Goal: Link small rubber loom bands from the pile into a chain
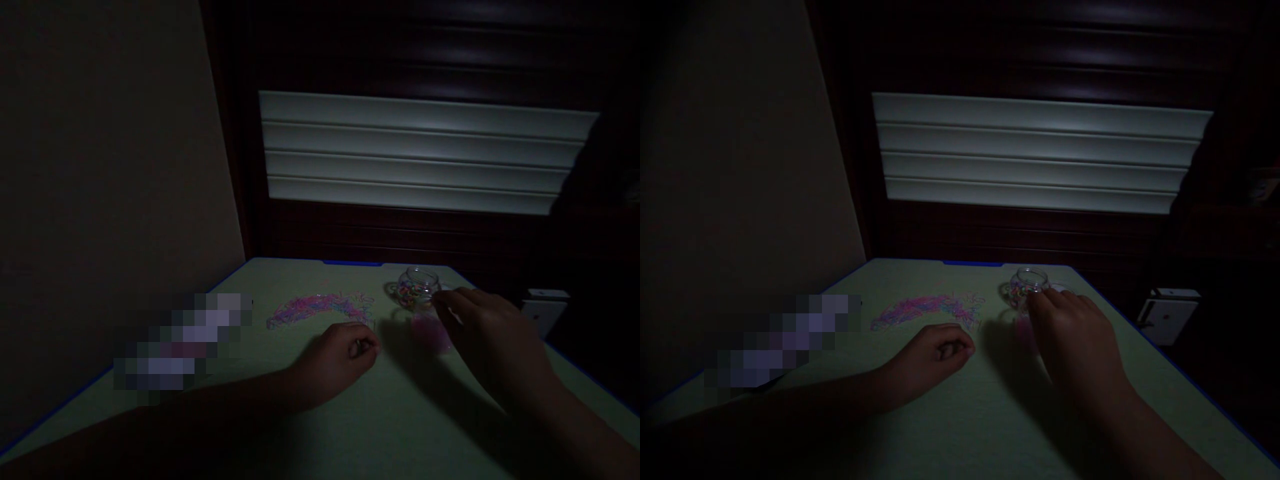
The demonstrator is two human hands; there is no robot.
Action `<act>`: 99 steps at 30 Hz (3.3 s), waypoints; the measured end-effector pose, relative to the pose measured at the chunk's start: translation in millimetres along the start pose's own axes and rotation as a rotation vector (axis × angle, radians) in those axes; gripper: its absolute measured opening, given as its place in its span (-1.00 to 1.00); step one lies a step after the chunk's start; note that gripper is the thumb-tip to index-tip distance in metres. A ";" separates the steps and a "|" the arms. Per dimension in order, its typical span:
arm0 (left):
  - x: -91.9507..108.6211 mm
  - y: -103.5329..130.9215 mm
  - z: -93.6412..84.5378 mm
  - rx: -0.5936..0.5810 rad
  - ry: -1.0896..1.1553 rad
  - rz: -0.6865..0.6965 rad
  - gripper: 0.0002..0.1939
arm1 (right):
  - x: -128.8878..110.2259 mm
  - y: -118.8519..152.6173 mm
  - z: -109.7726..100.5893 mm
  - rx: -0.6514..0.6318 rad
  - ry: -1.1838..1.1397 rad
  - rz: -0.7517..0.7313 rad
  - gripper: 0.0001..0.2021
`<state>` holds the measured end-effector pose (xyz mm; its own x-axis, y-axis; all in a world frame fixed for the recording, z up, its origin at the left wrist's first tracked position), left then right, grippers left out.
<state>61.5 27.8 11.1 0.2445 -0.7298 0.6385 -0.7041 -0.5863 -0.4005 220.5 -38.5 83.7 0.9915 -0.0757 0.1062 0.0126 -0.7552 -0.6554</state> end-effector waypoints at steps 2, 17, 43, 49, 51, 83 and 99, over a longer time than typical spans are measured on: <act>-0.5 0.4 0.4 -0.004 0.004 -0.005 -0.85 | 3.6 -1.2 -1.1 -0.013 0.084 0.032 -0.86; -3.6 1.7 1.5 -0.007 0.008 -0.020 -0.84 | 7.7 -1.4 9.4 -0.160 0.205 0.065 -0.81; 0.0 1.2 1.0 -0.016 -0.009 -0.034 -0.83 | -18.2 1.1 8.3 -0.157 -0.131 -0.117 -0.85; 1.7 0.6 -0.1 -0.010 -0.013 -0.018 -0.83 | -33.4 9.6 19.4 -0.312 -0.291 -0.241 -0.80; 1.8 0.6 -0.5 -0.002 -0.013 -0.006 -0.84 | -40.0 13.9 26.4 -0.378 -0.332 -0.282 -0.81; -32.6 -9.9 -65.8 -0.188 -1.002 -0.049 -0.73 | -41.5 15.6 28.2 -0.443 -0.387 -0.288 -0.79; -28.6 -10.4 -61.5 -0.222 -1.083 -0.014 -0.76 | -42.1 15.7 27.4 -0.431 -0.406 -0.301 -0.78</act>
<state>20.9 76.3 37.4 0.6317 -0.7086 -0.3144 -0.7739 -0.6003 -0.2020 182.5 -29.3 48.5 0.9238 0.3673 -0.1077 0.3275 -0.9042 -0.2741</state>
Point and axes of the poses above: each hand's wrist, its own y-axis away from the middle knuckle, its own z-axis out of the palm, x = y × z, the point moved 6 cm from there along -y, towards the middle knuckle, and after that the axes turned 8 degrees about z, right-handed, at the moved point
